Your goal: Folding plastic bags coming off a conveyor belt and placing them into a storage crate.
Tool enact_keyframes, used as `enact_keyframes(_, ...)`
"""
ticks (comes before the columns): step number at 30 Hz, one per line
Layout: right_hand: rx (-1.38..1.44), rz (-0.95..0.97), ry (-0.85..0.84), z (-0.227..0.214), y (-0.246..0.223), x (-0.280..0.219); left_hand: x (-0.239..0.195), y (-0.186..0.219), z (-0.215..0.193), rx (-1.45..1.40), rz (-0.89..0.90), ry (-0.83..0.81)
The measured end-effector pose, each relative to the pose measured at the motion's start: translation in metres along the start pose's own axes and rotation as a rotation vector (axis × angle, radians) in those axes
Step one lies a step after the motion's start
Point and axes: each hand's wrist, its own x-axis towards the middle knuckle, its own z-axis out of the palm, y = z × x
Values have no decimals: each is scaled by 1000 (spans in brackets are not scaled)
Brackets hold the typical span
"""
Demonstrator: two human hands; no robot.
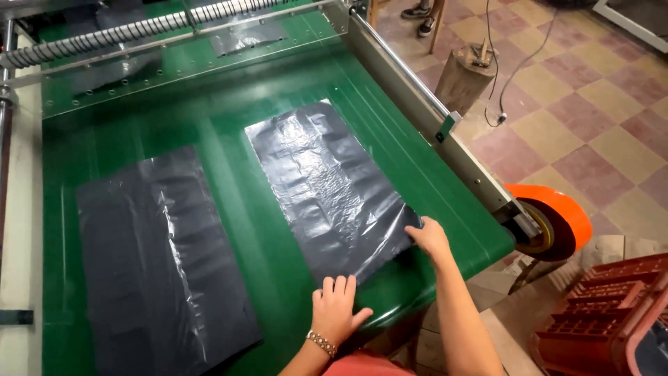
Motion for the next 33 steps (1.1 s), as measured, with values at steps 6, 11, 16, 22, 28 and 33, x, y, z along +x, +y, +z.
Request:
enact_keyframes(6, 345, -278, 239, -21, -31, -31, 28, -23, 10, 22, -93, 358)
enact_keyframes(11, 436, -613, -2, -33, 29, -33, -6, -61, -22, -337, 38, 122)
enact_keyframes(16, 541, -395, -642, -69, 68, -85, -57, -79, -62, -763, -3, -190)
enact_keyframes(22, 223, -548, -387, -46, 26, -65, -34, -117, -67, -942, -214, -136)
enact_keyframes(28, 78, -921, 18, 18, -74, 57, 75, -226, -3, -970, -597, 147)
enact_keyframes(33, -36, -726, -68, 96, -108, 153, 115, -278, 82, -799, -740, -100)
